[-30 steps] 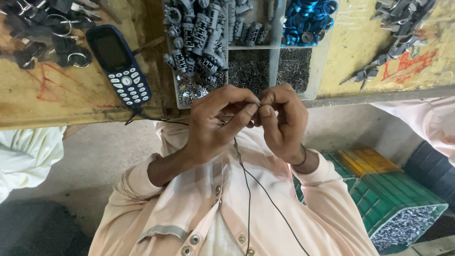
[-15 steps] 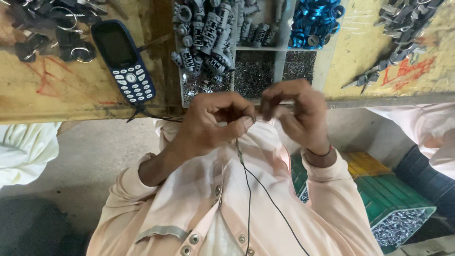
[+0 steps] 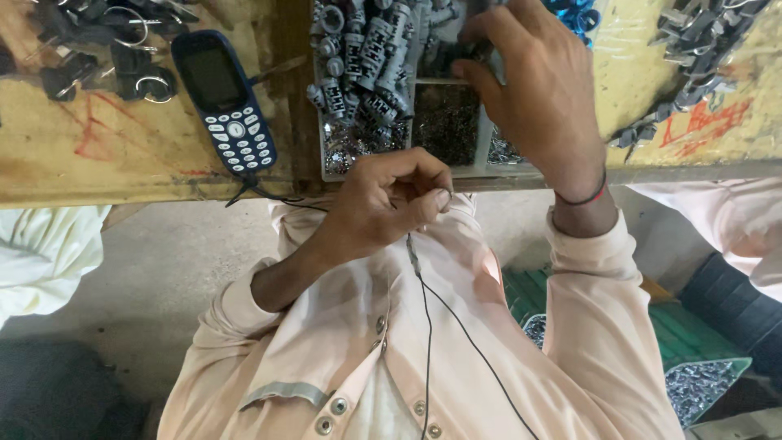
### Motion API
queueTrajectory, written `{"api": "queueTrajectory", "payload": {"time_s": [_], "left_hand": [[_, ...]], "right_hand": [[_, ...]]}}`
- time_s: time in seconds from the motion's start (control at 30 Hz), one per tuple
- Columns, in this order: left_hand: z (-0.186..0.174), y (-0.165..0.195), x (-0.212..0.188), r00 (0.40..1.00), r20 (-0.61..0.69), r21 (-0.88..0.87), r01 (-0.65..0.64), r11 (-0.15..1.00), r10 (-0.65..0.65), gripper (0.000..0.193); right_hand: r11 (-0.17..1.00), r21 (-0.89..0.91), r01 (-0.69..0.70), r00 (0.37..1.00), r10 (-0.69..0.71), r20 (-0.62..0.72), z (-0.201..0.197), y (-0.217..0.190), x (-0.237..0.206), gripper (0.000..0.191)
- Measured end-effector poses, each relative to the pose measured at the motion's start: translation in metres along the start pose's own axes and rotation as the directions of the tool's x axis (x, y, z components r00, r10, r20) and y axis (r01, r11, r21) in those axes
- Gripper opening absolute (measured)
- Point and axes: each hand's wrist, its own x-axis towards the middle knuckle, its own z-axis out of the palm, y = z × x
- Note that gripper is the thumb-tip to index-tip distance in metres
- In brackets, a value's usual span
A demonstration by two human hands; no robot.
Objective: The person sits at a workbench assembling small spray-nozzle components by hand. They pick black and blue plastic parts and springs from a compartment tray, fit the parts together, and place the finished assemblies on the table, repeating the cycle.
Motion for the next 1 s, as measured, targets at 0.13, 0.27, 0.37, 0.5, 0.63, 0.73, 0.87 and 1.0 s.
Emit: {"api": "queueTrajectory", "payload": {"time_s": [0.13, 0.27, 0.37, 0.5, 0.63, 0.73, 0.87, 1.0], "left_hand": [[0.001, 0.003, 0.002, 1.000, 0.018, 0.042, 0.011, 0.999, -0.011, 0.017], [-0.001, 0.004, 0.003, 0.998, 0.017, -0.059, -0.054, 0.997, 0.055, 0.016], [-0.002, 0.002, 0.008, 0.990, 0.021, -0.330, -0.125, 0.936, 0.140, 0.014], [-0.002, 0.001, 0.007, 0.996, -0.029, -0.264, -0.083, 0.961, 0.078, 0.011], [0.006, 0.007, 0.003, 0.990, -0.143, -0.095, 0.000, 0.995, -0.014, 0.013], [0.012, 0.014, -0.001, 0.977, -0.211, 0.087, -0.022, 0.996, 0.040, 0.013], [0.018, 0.020, -0.005, 0.959, -0.278, 0.145, -0.011, 0.989, 0.052, 0.014], [0.016, 0.022, -0.005, 0.963, -0.267, 0.180, 0.016, 0.984, 0.034, 0.016]], "right_hand": [[0.996, -0.008, 0.085, 0.995, -0.084, 0.061, -0.004, 0.004, 0.006, 0.029], [0.871, 0.429, -0.241, 0.970, 0.204, 0.130, -0.013, -0.006, -0.010, 0.023], [0.737, 0.655, -0.165, 0.986, 0.121, 0.111, -0.002, -0.017, -0.037, 0.025], [0.838, 0.538, -0.091, 0.992, 0.122, -0.023, 0.028, -0.026, -0.073, 0.029], [0.914, 0.404, -0.032, 0.990, 0.083, -0.110, 0.033, -0.031, -0.091, 0.032], [0.938, 0.346, 0.009, 0.990, 0.041, -0.137, 0.025, -0.034, -0.086, 0.036], [0.972, 0.214, 0.101, 0.980, -0.060, -0.187, 0.016, -0.042, -0.076, 0.039], [0.979, 0.158, 0.130, 0.982, -0.105, -0.156, 0.009, -0.044, -0.077, 0.047]]}}
